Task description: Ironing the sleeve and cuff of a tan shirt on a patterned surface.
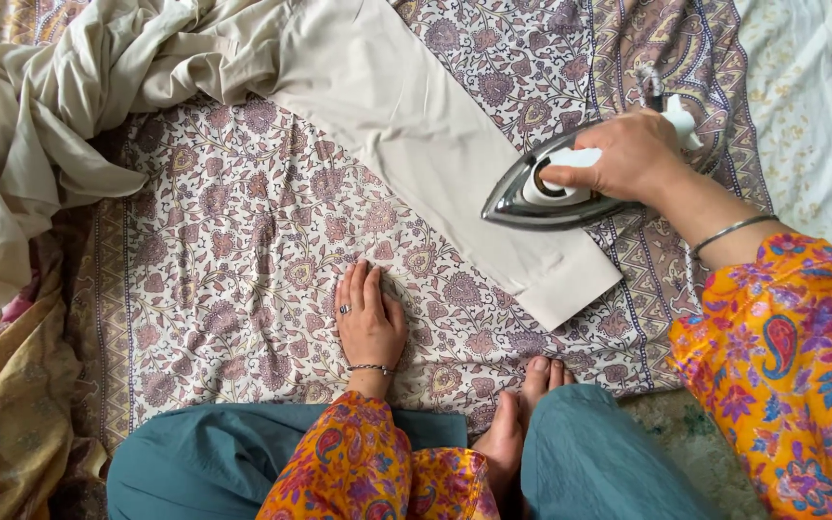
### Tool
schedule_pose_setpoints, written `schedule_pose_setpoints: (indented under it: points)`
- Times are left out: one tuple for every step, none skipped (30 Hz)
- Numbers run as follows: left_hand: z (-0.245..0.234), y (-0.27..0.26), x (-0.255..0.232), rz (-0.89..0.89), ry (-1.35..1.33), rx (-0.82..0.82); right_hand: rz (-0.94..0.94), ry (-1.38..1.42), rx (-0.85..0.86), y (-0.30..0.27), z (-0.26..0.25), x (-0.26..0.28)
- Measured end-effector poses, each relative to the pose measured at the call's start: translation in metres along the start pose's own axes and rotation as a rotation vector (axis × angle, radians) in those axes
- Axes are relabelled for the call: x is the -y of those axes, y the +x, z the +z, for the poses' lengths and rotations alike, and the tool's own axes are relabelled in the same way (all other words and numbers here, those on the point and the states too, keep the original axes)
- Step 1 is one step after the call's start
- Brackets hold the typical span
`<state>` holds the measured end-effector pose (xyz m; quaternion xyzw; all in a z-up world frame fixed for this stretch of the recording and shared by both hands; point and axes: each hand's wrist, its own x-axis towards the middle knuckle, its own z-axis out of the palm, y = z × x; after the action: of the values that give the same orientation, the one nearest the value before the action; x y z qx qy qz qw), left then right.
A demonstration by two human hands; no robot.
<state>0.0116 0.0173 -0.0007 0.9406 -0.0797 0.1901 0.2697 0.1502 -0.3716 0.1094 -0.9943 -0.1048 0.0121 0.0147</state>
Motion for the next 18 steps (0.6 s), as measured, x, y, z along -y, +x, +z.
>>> schedule_pose_setpoints:
  points:
    - [0.0,0.0,0.0,-0.007,0.003,0.004,-0.09,-0.021,0.01,-0.004,-0.005,0.007]
    - [0.0,-0.001,0.0,-0.013,0.006,0.007,-0.18,-0.041,0.021,-0.009,-0.01,0.014]
    - [0.0,0.0,0.0,-0.012,0.003,0.006,-0.179,-0.044,0.02,-0.013,-0.011,0.025]
    - [0.001,0.001,0.0,-0.009,-0.001,0.006,-0.213,0.022,-0.038,-0.017,-0.012,0.035]
    - [0.001,0.001,0.0,-0.008,-0.004,0.007,-0.249,0.09,-0.093,-0.022,-0.012,0.046]
    - [0.002,0.001,-0.001,-0.01,-0.006,0.007,-0.25,0.087,-0.091,-0.024,-0.009,0.054]
    - [0.001,0.001,-0.001,-0.013,-0.001,0.006,-0.264,0.112,-0.187,-0.027,-0.006,0.064]
    - [0.0,0.0,-0.001,-0.016,0.004,0.005,-0.277,0.137,-0.283,-0.03,-0.002,0.075]
    - [0.0,0.0,0.0,-0.017,0.007,0.006,-0.279,0.141,-0.283,-0.028,-0.001,0.086]
    - [0.0,0.0,0.001,-0.017,0.002,0.014,-0.233,0.116,-0.326,-0.026,0.0,0.096]
    - [0.0,0.0,0.0,-0.018,-0.005,0.022,-0.187,0.091,-0.366,-0.024,0.001,0.106]
    - [0.0,-0.001,0.001,-0.021,-0.003,0.024,-0.189,0.094,-0.364,-0.018,0.003,0.114]
    - [0.0,-0.001,0.001,-0.019,-0.003,0.025,-0.099,0.108,-0.367,-0.012,0.004,0.122]
    - [0.001,-0.001,0.001,-0.017,-0.004,0.026,-0.009,0.122,-0.37,-0.005,0.006,0.129]
    - [0.0,0.0,0.0,-0.017,-0.002,0.027,-0.009,0.124,-0.37,0.006,0.005,0.133]
    - [-0.001,0.0,0.0,-0.018,-0.005,0.03,0.045,0.106,-0.327,0.017,0.005,0.137]
    - [-0.002,0.0,0.0,-0.02,-0.007,0.035,0.099,0.088,-0.282,0.028,0.005,0.141]
    - [-0.002,0.0,0.0,-0.02,-0.003,0.038,0.099,0.092,-0.281,0.04,0.004,0.143]
